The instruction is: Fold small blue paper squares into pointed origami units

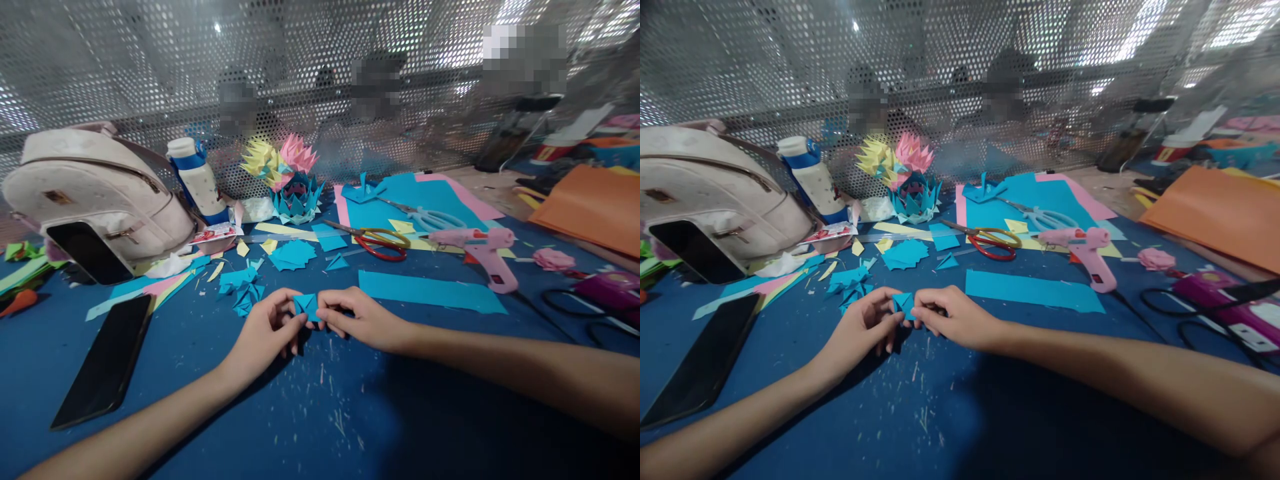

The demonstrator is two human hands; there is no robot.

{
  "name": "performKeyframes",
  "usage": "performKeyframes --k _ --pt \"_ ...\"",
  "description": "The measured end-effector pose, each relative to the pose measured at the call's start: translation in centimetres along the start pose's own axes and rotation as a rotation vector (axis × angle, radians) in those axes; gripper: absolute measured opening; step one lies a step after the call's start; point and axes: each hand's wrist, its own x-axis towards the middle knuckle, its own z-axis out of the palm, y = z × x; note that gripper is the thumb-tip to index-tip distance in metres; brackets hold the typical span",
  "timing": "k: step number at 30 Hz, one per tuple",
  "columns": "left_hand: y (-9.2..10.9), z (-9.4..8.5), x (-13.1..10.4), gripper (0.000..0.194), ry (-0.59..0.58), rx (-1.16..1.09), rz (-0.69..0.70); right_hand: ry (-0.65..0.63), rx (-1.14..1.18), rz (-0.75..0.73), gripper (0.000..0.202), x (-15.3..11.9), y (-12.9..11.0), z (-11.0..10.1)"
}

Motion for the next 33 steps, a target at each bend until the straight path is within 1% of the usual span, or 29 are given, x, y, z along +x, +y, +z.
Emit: performKeyframes --k 8,14,20,23,28,33 --pt "-0.01 -0.08 0.02 0.048 -0.014 -0.032 -0.006 0.024 -0.033 -0.04 0.036 -0.05 -0.14 0.03" --pt "0.05 -0.15 0.02 0.037 -0.02 -0.04 -0.021 0.024 -0.058 -0.038 0.037 -0.1 0.08 0.03" --pt "0.21 0.0 -0.03 0.034 -0.024 -0.02 -0.02 0.014 -0.084 -0.077 0.033 -0.06 0.25 0.11" --pt "0.22 0.08 -0.07 0.034 -0.016 -0.001 -0.025 0.015 -0.135 -0.083 0.031 -0.07 0.41 0.17" --pt "0.2 0.18 -0.19 0.032 -0.004 0.047 -0.031 -0.024 -0.303 -0.072 0.028 -0.22 0.72 0.39" --pt "0.24 0.24 -0.28 0.033 -0.014 0.089 -0.019 -0.026 -0.357 -0.058 0.031 -0.28 0.61 0.5"
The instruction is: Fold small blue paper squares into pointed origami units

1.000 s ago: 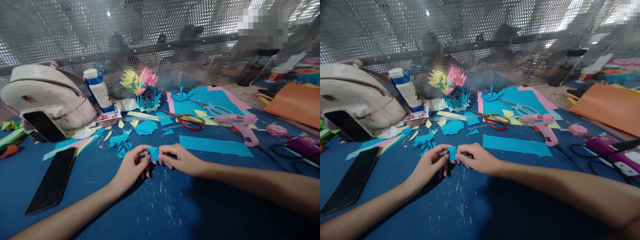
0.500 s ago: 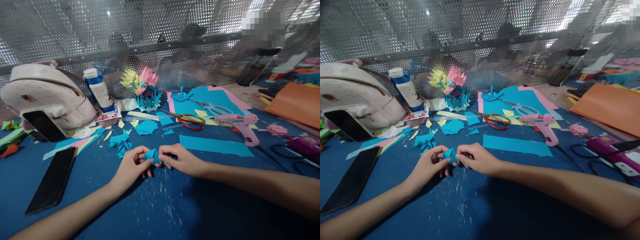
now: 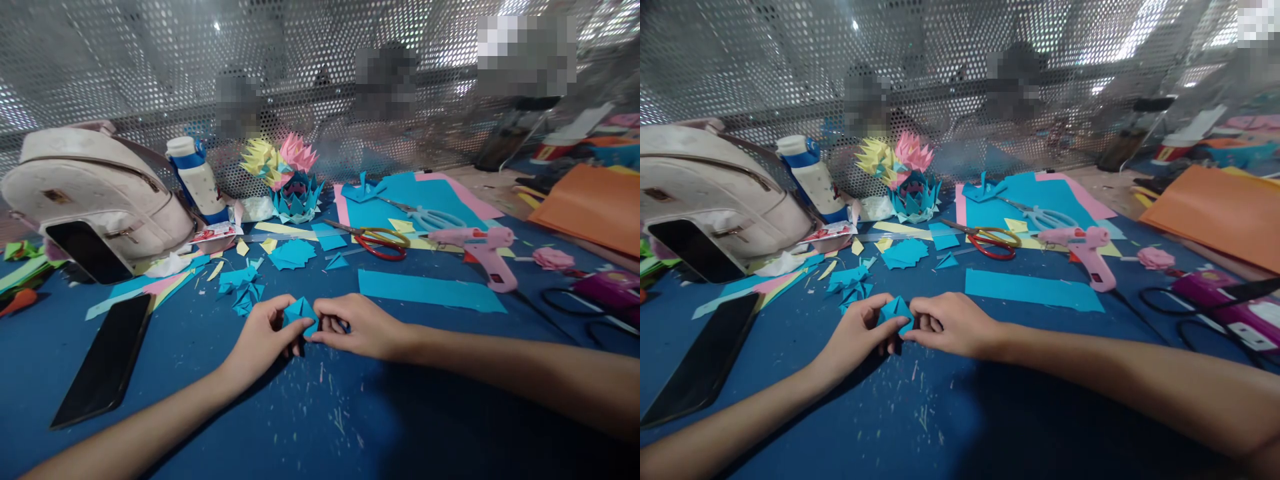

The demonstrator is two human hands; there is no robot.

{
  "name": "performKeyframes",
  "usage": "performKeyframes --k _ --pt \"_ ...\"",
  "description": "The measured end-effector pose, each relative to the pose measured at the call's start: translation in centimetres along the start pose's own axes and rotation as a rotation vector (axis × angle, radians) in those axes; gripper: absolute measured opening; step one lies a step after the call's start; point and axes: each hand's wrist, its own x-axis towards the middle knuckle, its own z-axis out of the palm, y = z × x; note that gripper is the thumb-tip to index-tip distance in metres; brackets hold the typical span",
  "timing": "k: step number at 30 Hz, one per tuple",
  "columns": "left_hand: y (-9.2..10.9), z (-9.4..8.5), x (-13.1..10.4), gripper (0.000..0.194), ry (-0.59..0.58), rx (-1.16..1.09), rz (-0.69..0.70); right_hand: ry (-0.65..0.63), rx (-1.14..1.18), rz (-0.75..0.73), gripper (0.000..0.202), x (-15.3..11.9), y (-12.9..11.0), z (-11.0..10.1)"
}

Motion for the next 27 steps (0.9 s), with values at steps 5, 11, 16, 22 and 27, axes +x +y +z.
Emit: performKeyframes --k 5,11,16,22,27 --pt "0.0 0.16 -0.17 0.037 -0.039 0.038 0.023 0.013 -0.057 0.014 0.03 0.06 -0.07 -0.08" --pt "0.05 0.2 -0.38 0.057 -0.065 0.076 0.043 -0.001 0.0 0.019 0.033 -0.06 -0.34 -0.3" --pt "0.0 0.06 -0.31 0.052 -0.101 0.079 0.05 0.045 0.217 0.068 0.042 -0.01 -0.05 -0.5" --pt "-0.12 -0.06 -0.15 0.031 -0.088 0.089 0.064 0.079 0.434 0.122 0.049 0.21 0.34 -0.57" --pt "-0.07 -0.21 -0.37 0.048 -0.05 0.115 0.06 0.07 0.436 0.127 0.048 0.19 0.06 -0.8"
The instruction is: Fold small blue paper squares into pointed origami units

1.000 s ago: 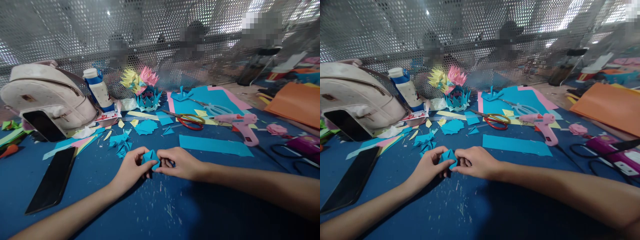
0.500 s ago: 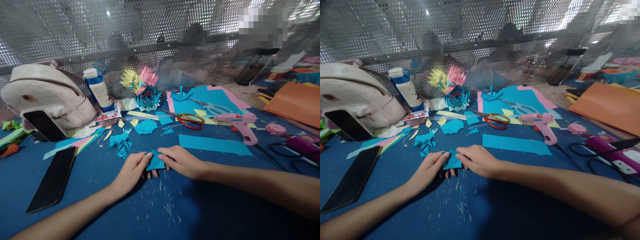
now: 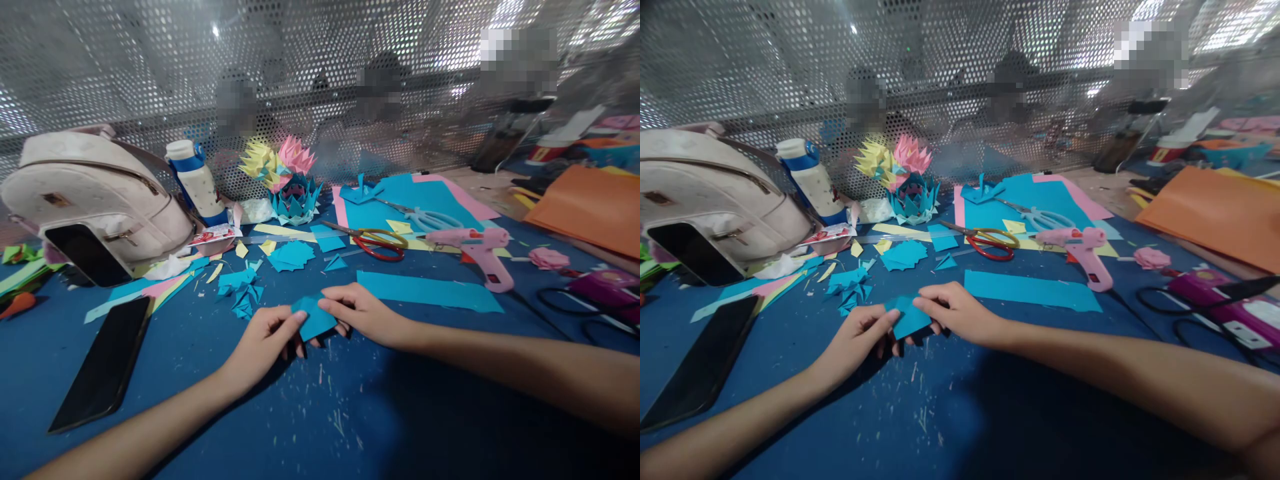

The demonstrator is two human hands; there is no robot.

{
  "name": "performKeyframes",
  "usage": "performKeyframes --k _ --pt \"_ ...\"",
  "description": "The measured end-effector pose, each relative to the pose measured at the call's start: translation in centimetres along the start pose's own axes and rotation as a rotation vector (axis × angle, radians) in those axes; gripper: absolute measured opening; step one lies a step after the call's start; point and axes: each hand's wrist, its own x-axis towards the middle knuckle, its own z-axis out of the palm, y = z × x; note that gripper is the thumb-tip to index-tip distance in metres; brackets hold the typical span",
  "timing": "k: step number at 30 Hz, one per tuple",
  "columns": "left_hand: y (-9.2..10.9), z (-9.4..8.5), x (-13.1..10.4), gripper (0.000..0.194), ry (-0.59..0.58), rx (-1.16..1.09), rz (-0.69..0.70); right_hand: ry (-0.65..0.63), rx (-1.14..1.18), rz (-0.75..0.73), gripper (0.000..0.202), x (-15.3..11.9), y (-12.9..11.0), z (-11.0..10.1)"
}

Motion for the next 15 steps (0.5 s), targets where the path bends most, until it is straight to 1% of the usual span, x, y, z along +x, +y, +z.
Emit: performKeyframes --k 2,3,7,9,11,13,15 --pt "0.0 0.0 0.0 0.057 0.022 0.018 0.005 -0.007 -0.049 -0.033 0.049 0.0 -0.1 -0.1" --pt "0.0 -0.1 0.0 0.058 0.032 0.03 0.01 -0.012 -0.074 -0.056 0.05 0.0 -0.1 -0.1" --pt "-0.1 0.0 0.2 0.048 0.062 0.113 0.042 -0.024 -0.175 -0.148 0.051 0.0 0.0 -0.1" --pt "-0.2 0.0 0.2 0.045 0.081 0.189 0.074 0.02 -0.221 -0.176 0.044 0.0 0.2 0.0" --pt "-0.1 0.1 -0.2 0.045 0.11 0.292 0.123 0.056 -0.227 -0.16 0.033 0.1 0.4 0.1" --pt "0.1 0.2 -0.8 0.045 0.139 0.415 0.188 0.052 -0.249 -0.156 0.024 0.1 0.5 0.0" --pt "0.3 0.2 -1.6 0.042 0.141 0.551 0.26 0.026 -0.342 -0.218 0.021 0.0 0.5 -0.2"
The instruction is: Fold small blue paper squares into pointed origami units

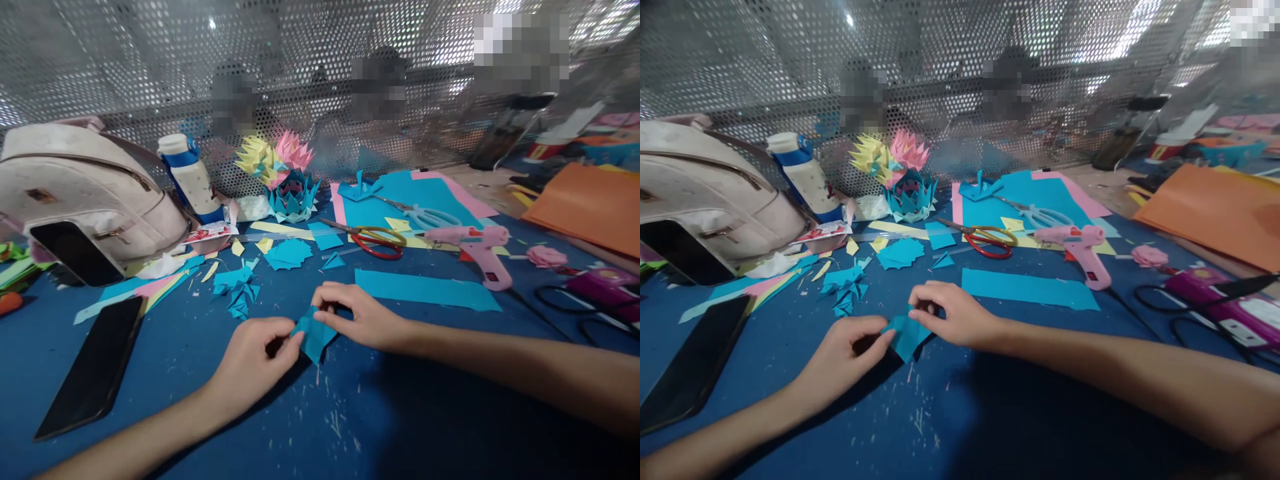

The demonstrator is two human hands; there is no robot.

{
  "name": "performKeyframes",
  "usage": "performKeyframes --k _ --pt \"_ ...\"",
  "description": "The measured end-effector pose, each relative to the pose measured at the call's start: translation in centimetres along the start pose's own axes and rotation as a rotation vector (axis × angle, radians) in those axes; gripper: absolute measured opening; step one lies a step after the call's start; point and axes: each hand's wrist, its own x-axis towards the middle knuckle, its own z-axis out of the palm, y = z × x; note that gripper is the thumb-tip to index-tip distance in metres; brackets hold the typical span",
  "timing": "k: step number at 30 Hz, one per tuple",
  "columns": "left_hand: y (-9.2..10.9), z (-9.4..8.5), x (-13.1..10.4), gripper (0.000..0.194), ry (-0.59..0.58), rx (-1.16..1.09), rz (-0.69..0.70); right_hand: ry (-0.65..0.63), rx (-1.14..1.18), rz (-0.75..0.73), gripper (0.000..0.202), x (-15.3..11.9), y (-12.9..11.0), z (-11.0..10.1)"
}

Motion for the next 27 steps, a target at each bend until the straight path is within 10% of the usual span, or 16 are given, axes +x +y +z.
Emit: performKeyframes --k 4,12,27 --pt "0.1 -0.4 -0.9 0.011 0.064 0.249 0.179 -0.129 -0.212 -0.102 0.017 0.0 -0.2 -0.4" --pt "0.1 1.0 -2.3 0.026 0.105 0.607 0.598 -0.139 -0.367 -0.106 0.006 -0.1 -0.1 -0.2" --pt "0.2 1.0 -2.8 0.037 0.062 0.719 0.571 -0.032 -0.414 -0.321 0.015 -0.4 1.2 0.0"
